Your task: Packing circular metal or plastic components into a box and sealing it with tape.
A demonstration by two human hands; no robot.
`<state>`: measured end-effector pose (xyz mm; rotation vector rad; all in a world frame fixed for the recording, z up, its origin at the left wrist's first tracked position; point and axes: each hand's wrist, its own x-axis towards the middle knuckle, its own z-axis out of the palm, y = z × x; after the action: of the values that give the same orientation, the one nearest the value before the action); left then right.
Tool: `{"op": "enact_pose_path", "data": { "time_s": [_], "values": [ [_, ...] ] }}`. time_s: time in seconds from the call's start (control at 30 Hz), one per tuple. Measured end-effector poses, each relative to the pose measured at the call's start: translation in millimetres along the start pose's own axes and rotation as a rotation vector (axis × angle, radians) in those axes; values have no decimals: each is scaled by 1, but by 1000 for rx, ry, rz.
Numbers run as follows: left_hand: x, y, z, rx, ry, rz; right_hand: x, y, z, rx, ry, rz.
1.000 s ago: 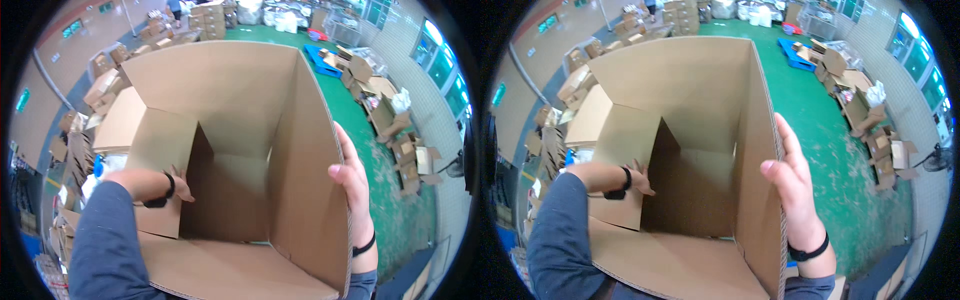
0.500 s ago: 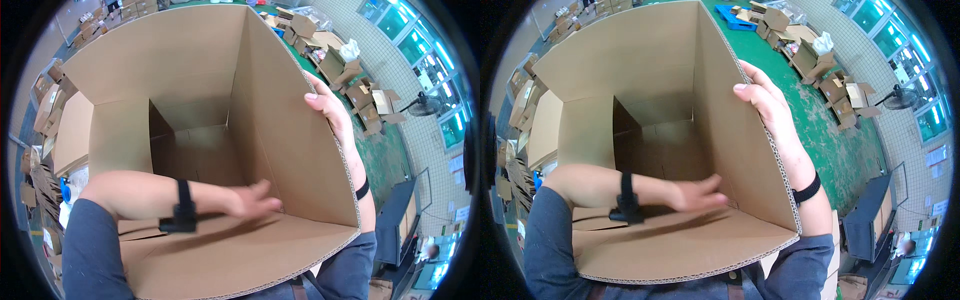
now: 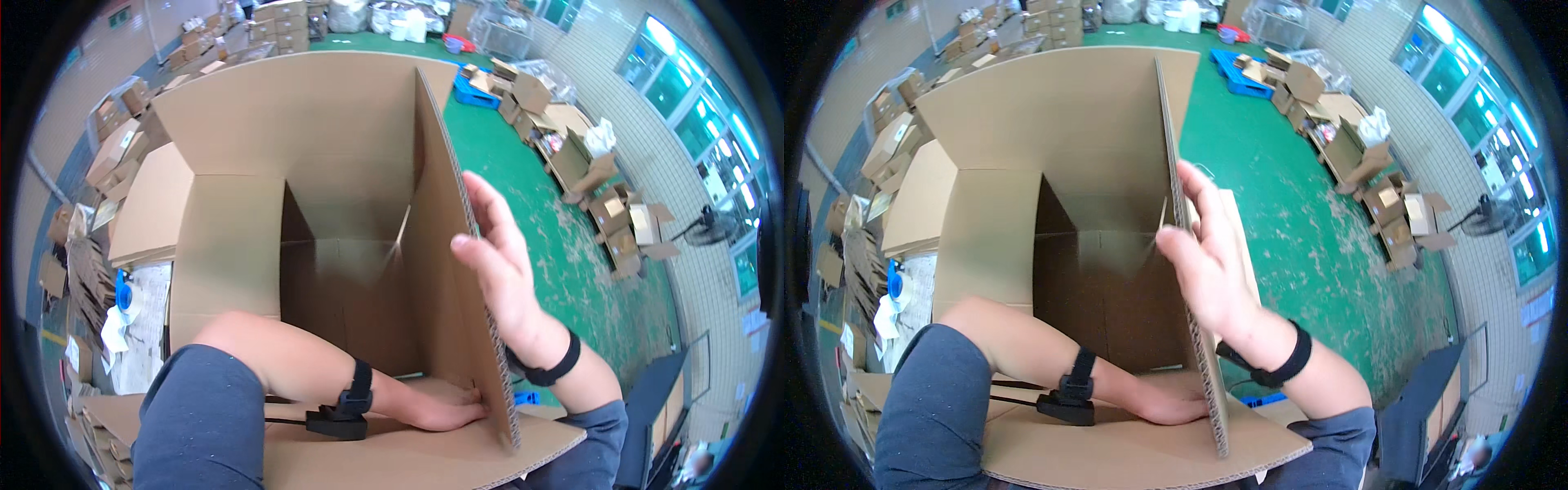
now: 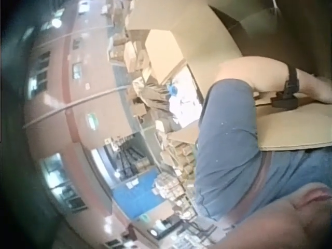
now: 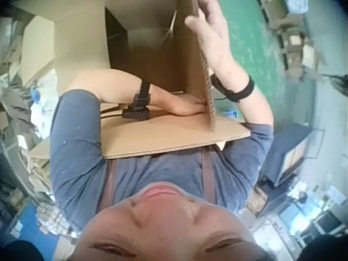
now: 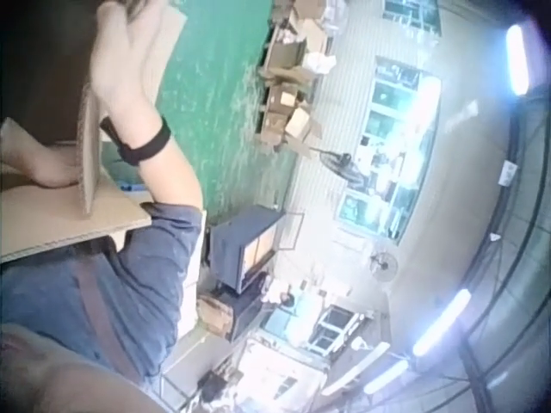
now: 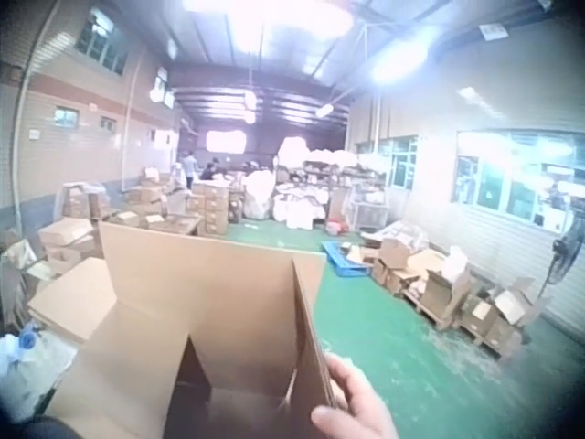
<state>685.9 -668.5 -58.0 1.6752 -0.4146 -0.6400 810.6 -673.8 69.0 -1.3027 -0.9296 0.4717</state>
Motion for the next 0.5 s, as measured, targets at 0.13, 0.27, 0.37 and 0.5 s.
{"op": "enact_pose_path", "data": {
  "time_s": [0.13, 0.27, 0.37, 0.5],
  "values": [
    [-38, 13, -12, -62, -144, 4, -9, 23, 37, -418, -82, -191],
    [-123, -10, -16, -47, -130, 81, 7, 47, 66, -387, -136, -176],
    [-194, 37, -44, 42, -310, -209, -3, 64, 71, -599, -408, -147],
    [-196, 133, -74, 492, -110, -263, -5, 125, 79, -585, -900, -6]
  ]
}}
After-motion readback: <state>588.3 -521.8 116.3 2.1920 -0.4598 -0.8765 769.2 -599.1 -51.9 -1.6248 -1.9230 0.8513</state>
